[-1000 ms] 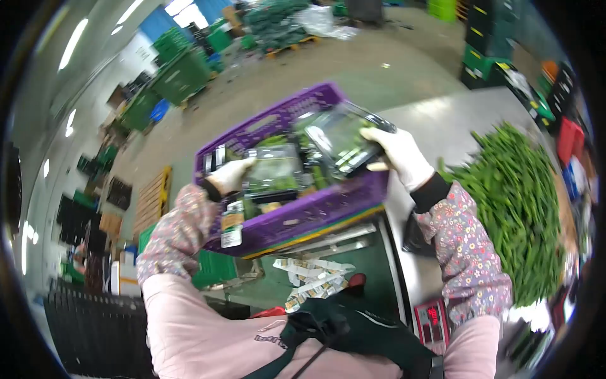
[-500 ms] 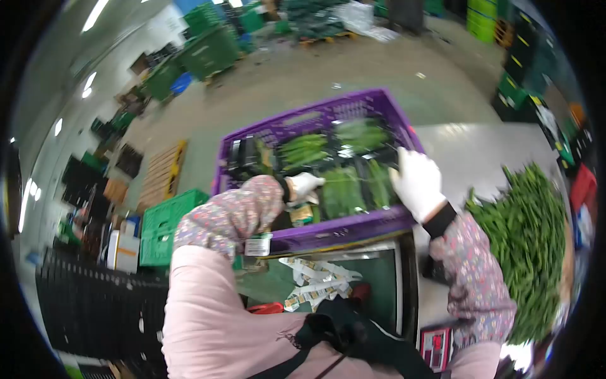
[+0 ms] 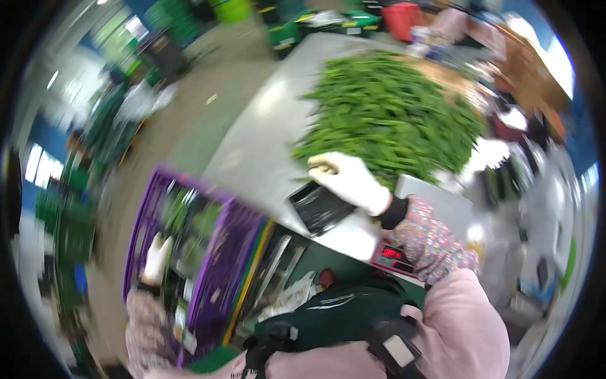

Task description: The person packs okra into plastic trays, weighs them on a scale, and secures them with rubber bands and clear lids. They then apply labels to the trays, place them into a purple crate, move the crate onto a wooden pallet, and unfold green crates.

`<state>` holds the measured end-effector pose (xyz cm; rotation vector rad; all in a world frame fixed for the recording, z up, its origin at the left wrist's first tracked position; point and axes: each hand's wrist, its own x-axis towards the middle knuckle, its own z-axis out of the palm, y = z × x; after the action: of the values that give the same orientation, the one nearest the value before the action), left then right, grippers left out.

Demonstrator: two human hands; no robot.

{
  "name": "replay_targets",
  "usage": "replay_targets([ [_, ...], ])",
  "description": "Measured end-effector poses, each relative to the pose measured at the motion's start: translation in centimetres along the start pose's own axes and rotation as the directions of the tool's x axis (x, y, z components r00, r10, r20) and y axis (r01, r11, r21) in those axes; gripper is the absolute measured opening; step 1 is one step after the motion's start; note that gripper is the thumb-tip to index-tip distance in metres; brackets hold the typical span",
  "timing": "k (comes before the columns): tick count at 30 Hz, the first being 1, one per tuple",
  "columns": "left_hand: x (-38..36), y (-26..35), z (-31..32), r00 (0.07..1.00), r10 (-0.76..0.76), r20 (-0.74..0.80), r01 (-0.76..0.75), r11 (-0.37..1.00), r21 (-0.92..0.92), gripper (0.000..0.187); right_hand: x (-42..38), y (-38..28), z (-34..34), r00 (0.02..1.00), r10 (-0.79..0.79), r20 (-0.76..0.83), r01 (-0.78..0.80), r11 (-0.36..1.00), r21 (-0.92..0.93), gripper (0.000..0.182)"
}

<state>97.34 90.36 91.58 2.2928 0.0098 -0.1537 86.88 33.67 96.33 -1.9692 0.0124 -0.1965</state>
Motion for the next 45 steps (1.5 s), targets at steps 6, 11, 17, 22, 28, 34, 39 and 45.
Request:
replay_targets([
  [6,-1.4,21.5,12.0,0.959,0.217,0.182,-0.207,0.975,-0.077,0.048,-10.7,17.7,-18.3,0.790,0.287,-0.541,-0.339,0.941,0.004,0.046],
  [11,-3.5,31.6,27.7,0.755,0.360,0.548,-0.358,0.927,-0.114,0.041,-22.0,29.7,-39.0,0.050,0.182,-0.982,-0.531,0.837,0.128,0.056],
  [17,-7.7,39.4,47.7,0.341,0.339,0.877,-0.225,0.935,-0.274,0.038,-29.5,35.9,-52.1,-0.241,0.484,-0.841,-0.538,0.655,0.531,0.062],
  [22,-10.6,44.4,60.2,0.167,0.352,0.921,-0.221,0.924,-0.313,0.038,-30.4,36.5,-54.1,0.005,0.807,-0.591,-0.218,0.577,0.787,0.037],
  [28,-12.3,47.5,69.0,0.167,0.196,0.966,0.338,0.909,-0.243,0.051,-30.4,32.7,-46.9,0.589,0.660,-0.466,0.296,0.360,0.884,0.026],
  [34,-16.0,47.5,73.8,0.239,0.307,0.921,0.716,0.585,-0.381,0.050,-26.9,25.0,-35.3,0.600,0.736,-0.313,-0.180,0.505,0.844,0.035],
  [39,-15.1,46.7,69.6,0.488,0.220,0.844,0.651,0.553,-0.520,0.039,-29.0,26.3,-38.9,0.706,0.463,-0.536,-0.291,0.879,0.378,0.034],
  [45,-12.0,40.7,64.6,0.702,0.201,0.683,0.396,0.687,-0.610,0.042,-33.2,39.9,-54.0,0.271,0.204,-0.941,-0.860,0.490,-0.142,0.071],
])
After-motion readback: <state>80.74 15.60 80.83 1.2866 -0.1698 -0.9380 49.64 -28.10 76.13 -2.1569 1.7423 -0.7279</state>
